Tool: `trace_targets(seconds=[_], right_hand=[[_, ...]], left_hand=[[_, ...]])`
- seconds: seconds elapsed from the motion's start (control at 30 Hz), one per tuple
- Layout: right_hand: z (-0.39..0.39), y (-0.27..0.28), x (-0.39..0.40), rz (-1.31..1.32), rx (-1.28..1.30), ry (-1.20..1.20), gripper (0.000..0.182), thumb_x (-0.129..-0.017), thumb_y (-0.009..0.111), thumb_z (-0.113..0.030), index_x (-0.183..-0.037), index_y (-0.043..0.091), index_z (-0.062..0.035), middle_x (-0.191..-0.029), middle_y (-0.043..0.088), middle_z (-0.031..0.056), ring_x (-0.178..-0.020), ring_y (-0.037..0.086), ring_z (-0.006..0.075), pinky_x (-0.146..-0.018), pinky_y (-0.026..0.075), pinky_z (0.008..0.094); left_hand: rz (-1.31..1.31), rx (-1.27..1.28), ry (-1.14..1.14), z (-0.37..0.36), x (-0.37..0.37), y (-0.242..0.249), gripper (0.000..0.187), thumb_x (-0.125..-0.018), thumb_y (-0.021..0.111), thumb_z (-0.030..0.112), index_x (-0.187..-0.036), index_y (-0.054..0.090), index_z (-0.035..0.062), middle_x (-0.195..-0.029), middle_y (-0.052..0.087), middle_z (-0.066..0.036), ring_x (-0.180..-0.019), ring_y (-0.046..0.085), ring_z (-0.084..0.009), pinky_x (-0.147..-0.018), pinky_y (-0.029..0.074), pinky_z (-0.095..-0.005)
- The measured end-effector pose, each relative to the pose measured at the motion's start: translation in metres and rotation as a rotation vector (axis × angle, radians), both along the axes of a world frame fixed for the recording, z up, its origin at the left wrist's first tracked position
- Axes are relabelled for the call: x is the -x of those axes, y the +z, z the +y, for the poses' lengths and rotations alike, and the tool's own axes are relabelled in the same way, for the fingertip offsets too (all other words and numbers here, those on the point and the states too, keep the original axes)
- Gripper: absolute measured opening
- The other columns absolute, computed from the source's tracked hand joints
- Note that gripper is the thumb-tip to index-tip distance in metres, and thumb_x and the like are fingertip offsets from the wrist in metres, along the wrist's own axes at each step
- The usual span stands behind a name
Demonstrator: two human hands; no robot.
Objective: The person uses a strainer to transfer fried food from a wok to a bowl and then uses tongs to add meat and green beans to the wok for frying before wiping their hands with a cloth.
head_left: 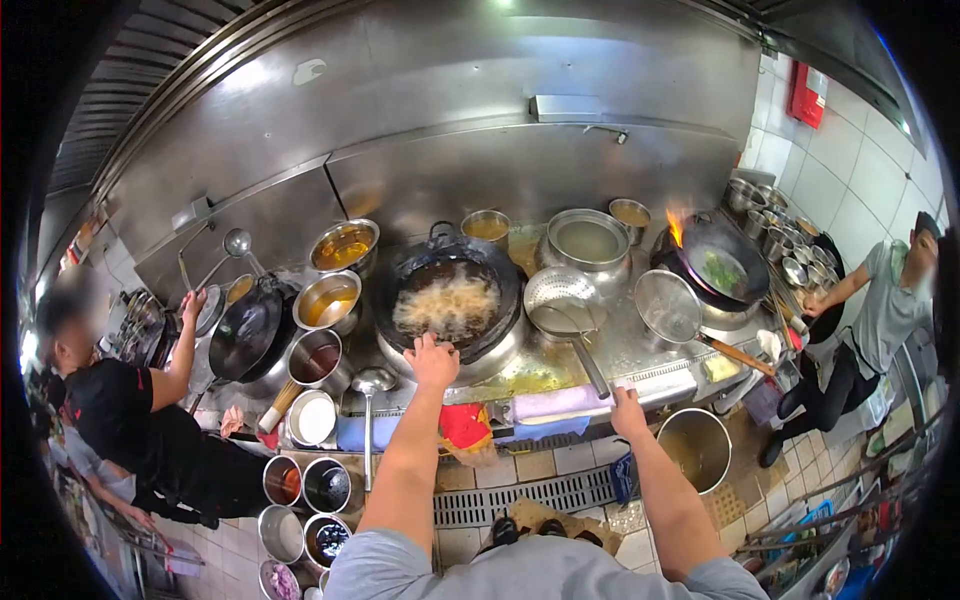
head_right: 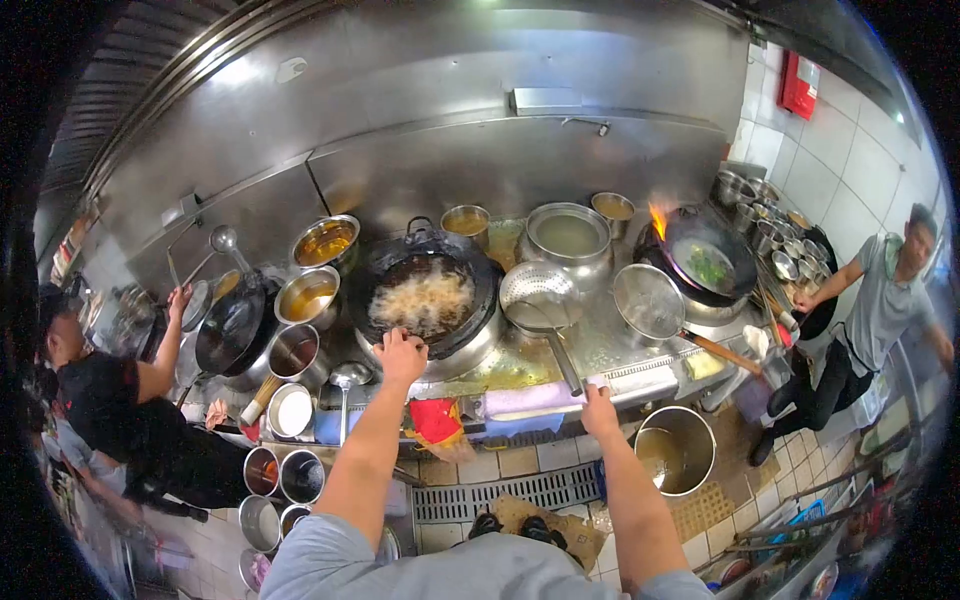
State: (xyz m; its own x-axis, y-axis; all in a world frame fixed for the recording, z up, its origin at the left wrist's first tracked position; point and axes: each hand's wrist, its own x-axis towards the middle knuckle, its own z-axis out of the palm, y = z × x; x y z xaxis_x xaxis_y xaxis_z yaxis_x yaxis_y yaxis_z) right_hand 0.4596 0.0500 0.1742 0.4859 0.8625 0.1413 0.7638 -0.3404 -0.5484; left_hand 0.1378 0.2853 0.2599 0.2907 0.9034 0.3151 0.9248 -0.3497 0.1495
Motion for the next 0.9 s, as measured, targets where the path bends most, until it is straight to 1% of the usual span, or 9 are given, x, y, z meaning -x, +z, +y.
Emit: trace_targets(seconds=[0.17, 0.33, 0.4, 0.43, 0.47, 0.5, 0.57, 0.7, 0.9], right_hand=[[-0.010, -0.069, -0.013, 0.122, -0.225, -0.018, 0.048, -0.076, 0.061, -0.015, -0.120, 0.045, -0.0083, -0.111, 0.051, 0.0169, -0.101, 0.049, 0.0334, -0.084, 0.042, 0.0373], [-0.111, -0.110, -0.004, 1.492, -0.210, -0.560, 0.045, -0.086, 0.047, -0.045, -0.119, 0.039, -0.0148, -0.100, 0.053, 0.0091, -0.085, 0.056, 0.0232, -0.073, 0.046, 0.0426], [-0.184, -0.171, 0.001, 1.256, 0.139, -0.469, 0.035, -0.087, 0.049, -0.035, -0.107, 0.047, -0.0066, -0.081, 0.057, 0.0108, -0.070, 0.058, 0.0236, -0.062, 0.049, 0.0377], [-0.249, -0.276, -0.008, 0.407, 0.261, 0.040, 0.027, -0.084, 0.052, -0.027, -0.094, 0.055, -0.0021, -0.073, 0.057, 0.0135, -0.063, 0.057, 0.0237, -0.059, 0.048, 0.0348], [-0.307, -0.354, -0.011, 0.253, 0.426, 0.327, 0.023, -0.081, 0.054, -0.023, -0.078, 0.060, -0.0006, -0.073, 0.059, 0.0165, -0.064, 0.059, 0.0257, -0.061, 0.047, 0.0347], [-0.329, -0.357, -0.008, 0.408, 1.306, 0.194, 0.032, -0.082, 0.053, -0.023, -0.060, 0.059, -0.0011, -0.074, 0.061, 0.0168, -0.070, 0.062, 0.0237, -0.061, 0.048, 0.0348], [-0.369, -0.292, 0.028, 0.836, 1.204, -0.246, 0.029, -0.082, 0.051, -0.028, -0.075, 0.060, -0.0011, -0.078, 0.062, 0.0171, -0.072, 0.062, 0.0236, -0.064, 0.048, 0.0371], [-0.495, -0.416, 0.041, 0.949, 0.504, 0.098, 0.025, -0.082, 0.050, -0.026, -0.081, 0.059, -0.0021, -0.073, 0.060, 0.0126, -0.063, 0.061, 0.0238, -0.055, 0.048, 0.0408], [-0.366, -0.276, 0.042, 1.463, 0.721, -0.509, 0.022, -0.086, 0.046, -0.024, -0.101, 0.052, -0.0100, -0.089, 0.057, 0.0093, -0.072, 0.058, 0.0252, -0.062, 0.046, 0.0426]], left_hand=[[-0.273, -0.108, -0.124, -0.067, -0.009, -0.001, 0.042, -0.071, 0.062, 0.028, -0.112, 0.056, 0.0219, -0.117, 0.045, -0.008, -0.108, 0.041, -0.0263, -0.086, 0.029, -0.0483], [-0.280, 0.296, -0.353, -0.210, 0.032, -0.116, 0.044, -0.073, 0.058, 0.015, -0.116, 0.050, 0.0111, -0.111, 0.047, -0.020, -0.102, 0.045, -0.0390, -0.087, 0.039, -0.0430], [-0.090, 0.700, -0.400, -0.275, 0.105, -0.238, 0.039, -0.076, 0.056, 0.021, -0.111, 0.052, 0.0048, -0.111, 0.048, -0.025, -0.106, 0.044, -0.0396, -0.089, 0.038, -0.0444], [0.174, 1.144, -0.282, -0.300, 0.140, -0.257, 0.032, -0.079, 0.050, 0.024, -0.105, 0.058, 0.0053, -0.105, 0.052, -0.027, -0.101, 0.050, -0.0388, -0.088, 0.040, -0.0433], [0.134, 1.220, 0.387, -0.336, 0.187, -0.345, 0.031, -0.085, 0.042, 0.026, -0.099, 0.062, 0.0062, -0.096, 0.057, -0.025, -0.094, 0.055, -0.0378, -0.086, 0.043, -0.0422], [0.619, 1.269, -0.251, -0.354, 0.234, -0.349, 0.033, -0.085, 0.041, 0.027, -0.098, 0.062, 0.0057, -0.098, 0.057, -0.025, -0.095, 0.055, -0.0377, -0.085, 0.044, -0.0423], [0.870, 1.165, -0.672, -0.371, 0.268, -0.319, 0.036, -0.086, 0.039, 0.030, -0.097, 0.063, 0.0049, -0.101, 0.058, -0.023, -0.095, 0.056, -0.0375, -0.084, 0.045, -0.0425], [0.405, 1.147, 0.078, -0.351, 0.236, -0.208, 0.035, -0.085, 0.041, 0.030, -0.092, 0.064, 0.0042, -0.100, 0.059, -0.021, -0.095, 0.055, -0.0392, -0.076, 0.048, -0.0427], [-0.059, 0.611, 0.268, -0.254, 0.143, -0.184, 0.020, -0.079, 0.050, 0.018, -0.091, 0.058, 0.0049, -0.088, 0.060, -0.021, -0.085, 0.058, -0.0366, -0.073, 0.047, -0.0431]])
